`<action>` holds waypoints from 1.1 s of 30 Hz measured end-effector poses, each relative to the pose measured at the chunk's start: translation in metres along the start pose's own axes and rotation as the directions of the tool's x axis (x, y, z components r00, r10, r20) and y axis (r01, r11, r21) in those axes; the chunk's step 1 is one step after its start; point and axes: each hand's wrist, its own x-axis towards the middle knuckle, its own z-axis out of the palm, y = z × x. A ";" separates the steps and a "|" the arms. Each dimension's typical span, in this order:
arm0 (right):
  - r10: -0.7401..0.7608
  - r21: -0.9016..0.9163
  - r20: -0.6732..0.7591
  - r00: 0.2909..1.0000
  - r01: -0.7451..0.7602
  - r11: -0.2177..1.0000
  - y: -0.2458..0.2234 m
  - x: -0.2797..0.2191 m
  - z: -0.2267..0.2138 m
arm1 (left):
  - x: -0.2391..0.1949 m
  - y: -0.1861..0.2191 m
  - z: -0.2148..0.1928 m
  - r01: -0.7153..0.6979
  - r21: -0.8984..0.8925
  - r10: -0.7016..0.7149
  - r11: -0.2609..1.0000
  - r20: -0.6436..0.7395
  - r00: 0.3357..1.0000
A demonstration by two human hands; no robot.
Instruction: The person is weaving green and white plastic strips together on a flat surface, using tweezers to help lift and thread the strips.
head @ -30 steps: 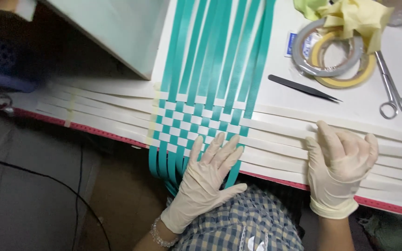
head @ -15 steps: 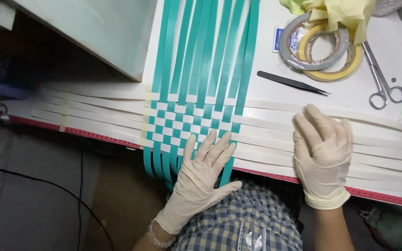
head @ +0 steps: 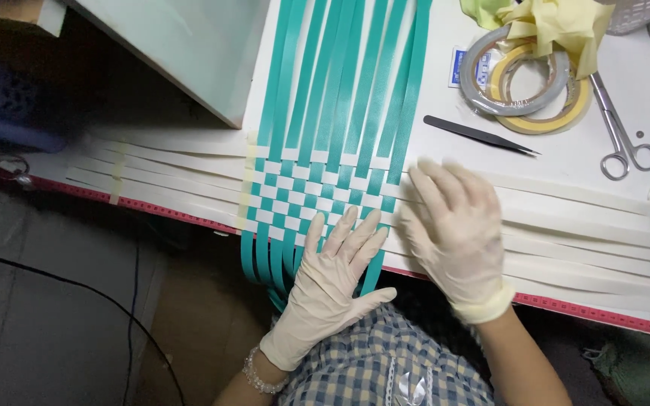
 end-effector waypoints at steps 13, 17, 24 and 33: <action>0.067 0.150 0.322 0.944 -0.120 0.981 -0.001 -0.015 0.010 | 0.000 -0.002 0.003 -0.002 -0.019 0.002 1.000 -0.013 1.000; 0.044 0.161 0.205 0.978 -0.078 0.984 -0.002 -0.015 0.010 | 0.001 -0.002 0.004 -0.010 0.073 0.012 0.997 -0.022 1.000; 0.066 0.194 0.133 0.989 -0.091 0.977 -0.005 -0.015 0.005 | 0.003 -0.009 -0.009 0.001 -0.054 -0.001 0.999 0.006 1.000; -0.009 0.158 0.330 0.944 -0.046 0.986 -0.010 -0.008 0.000 | 0.012 -0.082 -0.051 0.253 -0.397 -0.285 0.882 -0.023 0.958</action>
